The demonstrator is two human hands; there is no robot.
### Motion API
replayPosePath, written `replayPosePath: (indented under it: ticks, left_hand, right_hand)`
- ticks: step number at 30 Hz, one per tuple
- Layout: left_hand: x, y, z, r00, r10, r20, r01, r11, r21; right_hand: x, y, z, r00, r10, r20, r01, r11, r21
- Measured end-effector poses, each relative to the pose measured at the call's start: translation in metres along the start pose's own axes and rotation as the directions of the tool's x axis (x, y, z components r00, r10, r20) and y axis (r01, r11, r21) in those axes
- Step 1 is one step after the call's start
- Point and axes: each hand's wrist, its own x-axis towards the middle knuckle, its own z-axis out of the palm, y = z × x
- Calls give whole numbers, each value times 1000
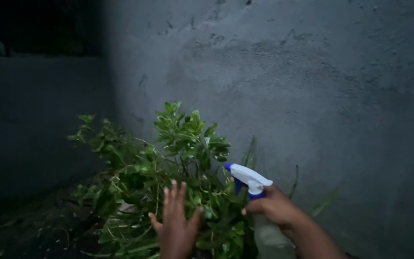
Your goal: The person sprays water on a plant and a large aloe vera plant using a spray bottle while using one hand to touch the leaves.
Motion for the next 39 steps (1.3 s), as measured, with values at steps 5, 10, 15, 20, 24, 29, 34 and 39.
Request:
replayPosePath:
  ticks: [5,10,15,20,24,29,34,39]
  left_hand:
    - [8,5,13,997,-62,-52,59,997,-50]
    - [5,6,-7,998,-3,57,-6,989,150]
    - [2,-10,-15,992,116,48,-123,976,178]
    - [-6,2,-6,981,181,76,-192,964,183]
    - [-9,11,-4,981,146,130,-176,949,262]
    - [-9,7,6,993,88,79,-104,966,235]
    - [-10,4,13,995,98,29,-102,974,204]
    - [-9,3,9,994,95,53,-106,963,249]
  right_hand:
    - [12,29,9,994,110,-15,-109,993,43]
    - [37,70,6,997,65,28,-65,998,-4]
    - [24,55,-12,972,228,-57,-231,971,-56]
    - [10,46,-23,985,68,156,-57,996,-73]
    - [6,55,-22,993,83,83,-80,996,-44]
    - [4,80,-9,999,-23,48,26,998,-52]
    - [-1,74,3,1000,-13,7,14,999,-50]
    - [-11,45,2,990,137,31,-136,990,-29]
